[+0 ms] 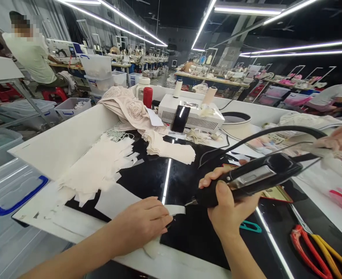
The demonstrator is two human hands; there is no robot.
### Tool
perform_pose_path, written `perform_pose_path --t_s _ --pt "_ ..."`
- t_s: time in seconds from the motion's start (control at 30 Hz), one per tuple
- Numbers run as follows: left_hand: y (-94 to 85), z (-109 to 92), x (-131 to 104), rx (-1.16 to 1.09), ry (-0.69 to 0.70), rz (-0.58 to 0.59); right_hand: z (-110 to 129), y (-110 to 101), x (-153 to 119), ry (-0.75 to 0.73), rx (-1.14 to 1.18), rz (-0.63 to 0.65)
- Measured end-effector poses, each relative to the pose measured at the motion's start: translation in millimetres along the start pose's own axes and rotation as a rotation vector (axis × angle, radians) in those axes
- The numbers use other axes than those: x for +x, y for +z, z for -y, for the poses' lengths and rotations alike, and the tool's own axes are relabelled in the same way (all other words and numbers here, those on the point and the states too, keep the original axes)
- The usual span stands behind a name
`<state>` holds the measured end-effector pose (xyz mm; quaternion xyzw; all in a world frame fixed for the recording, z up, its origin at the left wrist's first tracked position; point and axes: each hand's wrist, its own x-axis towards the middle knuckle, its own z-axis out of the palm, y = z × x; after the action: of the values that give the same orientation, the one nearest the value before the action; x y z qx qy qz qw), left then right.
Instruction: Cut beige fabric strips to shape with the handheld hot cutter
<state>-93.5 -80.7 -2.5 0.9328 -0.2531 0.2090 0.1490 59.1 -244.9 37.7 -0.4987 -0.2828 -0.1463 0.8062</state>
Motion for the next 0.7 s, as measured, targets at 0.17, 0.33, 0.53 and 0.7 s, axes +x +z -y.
perform_pose_path --t_s 0.17,0.33,0.53,0.7 --pt "16.0 9 22 0.067 0.039 0.039 2 -1 -6 0.019 0.007 0.024" --pt "24.1 15 27 0.104 0.019 0.101 1 1 -8 0.019 0.024 0.022" --pt "27.7 18 24 0.111 0.009 0.083 -2 2 -9 -0.003 0.036 0.047" --pt "26.9 19 21 0.110 0.003 0.081 -2 3 -9 -0.008 0.017 0.043"
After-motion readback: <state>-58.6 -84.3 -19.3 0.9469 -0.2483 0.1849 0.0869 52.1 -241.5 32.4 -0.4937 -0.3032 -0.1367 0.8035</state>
